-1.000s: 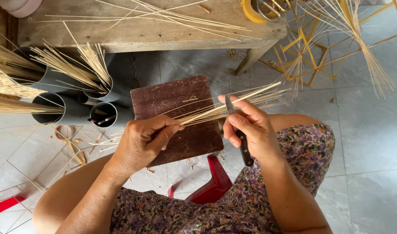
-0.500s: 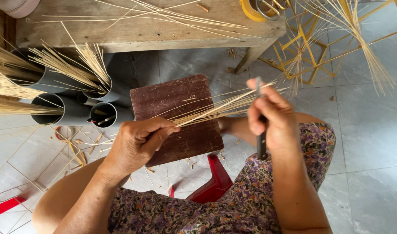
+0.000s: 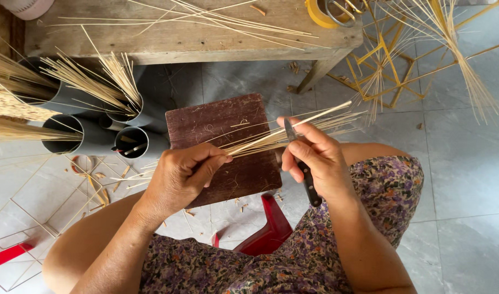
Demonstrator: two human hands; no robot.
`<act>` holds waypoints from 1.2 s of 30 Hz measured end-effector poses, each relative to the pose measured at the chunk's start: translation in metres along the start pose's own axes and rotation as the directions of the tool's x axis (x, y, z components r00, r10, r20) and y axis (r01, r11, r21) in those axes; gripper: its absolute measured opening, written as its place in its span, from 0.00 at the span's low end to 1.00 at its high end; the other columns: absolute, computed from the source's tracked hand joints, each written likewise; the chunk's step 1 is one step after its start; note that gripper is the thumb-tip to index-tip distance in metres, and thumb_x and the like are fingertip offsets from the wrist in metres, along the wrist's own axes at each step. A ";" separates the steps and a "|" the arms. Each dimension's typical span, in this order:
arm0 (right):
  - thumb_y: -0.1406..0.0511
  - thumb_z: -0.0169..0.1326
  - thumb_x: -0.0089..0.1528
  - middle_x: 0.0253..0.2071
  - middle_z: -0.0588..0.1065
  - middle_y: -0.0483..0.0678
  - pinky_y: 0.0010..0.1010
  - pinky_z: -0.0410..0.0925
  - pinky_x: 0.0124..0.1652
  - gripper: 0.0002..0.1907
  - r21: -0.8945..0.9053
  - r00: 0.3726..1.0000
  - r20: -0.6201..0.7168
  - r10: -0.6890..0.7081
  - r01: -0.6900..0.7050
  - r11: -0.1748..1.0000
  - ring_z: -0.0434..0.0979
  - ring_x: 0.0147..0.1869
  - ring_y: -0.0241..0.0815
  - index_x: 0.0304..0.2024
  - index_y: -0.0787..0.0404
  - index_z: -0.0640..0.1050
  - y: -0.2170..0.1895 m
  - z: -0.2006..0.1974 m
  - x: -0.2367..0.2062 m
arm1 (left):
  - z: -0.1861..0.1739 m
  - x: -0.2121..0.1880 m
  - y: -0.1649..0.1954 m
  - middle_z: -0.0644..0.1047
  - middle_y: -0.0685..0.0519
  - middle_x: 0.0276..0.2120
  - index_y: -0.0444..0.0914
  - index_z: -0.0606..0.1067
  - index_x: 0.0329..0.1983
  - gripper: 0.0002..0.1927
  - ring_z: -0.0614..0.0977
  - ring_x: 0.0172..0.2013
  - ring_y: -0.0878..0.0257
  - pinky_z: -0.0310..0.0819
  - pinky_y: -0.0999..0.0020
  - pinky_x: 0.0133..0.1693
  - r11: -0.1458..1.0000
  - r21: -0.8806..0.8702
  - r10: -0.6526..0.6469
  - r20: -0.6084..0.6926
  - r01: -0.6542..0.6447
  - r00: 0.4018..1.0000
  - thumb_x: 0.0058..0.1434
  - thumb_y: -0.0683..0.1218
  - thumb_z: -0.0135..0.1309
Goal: The person sits on a low stool and splits thin bamboo sticks into narrow strips, holding a bundle across their lap and using a small knife to shave and split each stick. They separate finished strips, set them aside, and reach for new sticks from the bundle to repeat the process.
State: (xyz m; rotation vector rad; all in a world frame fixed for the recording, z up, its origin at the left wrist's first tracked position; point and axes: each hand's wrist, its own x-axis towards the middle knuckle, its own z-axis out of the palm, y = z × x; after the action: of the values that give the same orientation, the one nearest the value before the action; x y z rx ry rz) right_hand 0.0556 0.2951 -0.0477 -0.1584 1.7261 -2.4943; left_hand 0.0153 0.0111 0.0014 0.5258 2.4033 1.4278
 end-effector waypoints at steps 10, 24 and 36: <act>0.64 0.50 0.74 0.27 0.70 0.42 0.25 0.59 0.24 0.19 0.094 0.908 -0.414 -0.068 0.117 0.989 0.63 0.23 0.31 0.66 0.60 0.72 -0.028 -0.064 -0.002 | -0.006 -0.007 0.004 0.80 0.51 0.22 0.37 0.82 0.40 0.04 0.79 0.18 0.67 0.72 0.69 0.21 0.997 0.023 0.075 -0.077 -0.073 0.994 0.64 0.40 0.58; 0.67 0.48 0.70 0.26 0.75 0.58 0.30 0.62 0.24 0.30 -0.584 0.985 -0.146 0.088 -0.158 0.796 0.69 0.22 0.41 0.76 0.65 0.66 0.033 -0.044 0.076 | 0.061 0.052 -0.031 0.83 0.58 0.34 0.50 0.80 0.43 0.06 0.85 0.32 0.57 0.81 0.64 0.35 0.905 0.288 0.382 -0.222 -0.314 0.897 0.66 0.54 0.57; 0.68 0.48 0.67 0.24 0.73 0.53 0.27 0.59 0.22 0.31 -0.634 0.846 -0.529 -0.070 -0.340 0.694 0.65 0.20 0.36 0.74 0.65 0.68 0.014 -0.023 0.110 | 0.051 0.063 -0.034 0.84 0.63 0.34 0.52 0.81 0.46 0.08 0.87 0.29 0.68 0.84 0.69 0.38 0.904 0.305 0.345 -0.113 -0.298 0.932 0.70 0.55 0.54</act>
State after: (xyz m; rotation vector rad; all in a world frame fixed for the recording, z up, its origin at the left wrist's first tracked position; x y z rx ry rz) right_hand -0.0561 0.2953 -0.0657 0.6435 2.7240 -1.6852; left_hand -0.0247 0.0642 -0.0559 0.9513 2.7778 1.2927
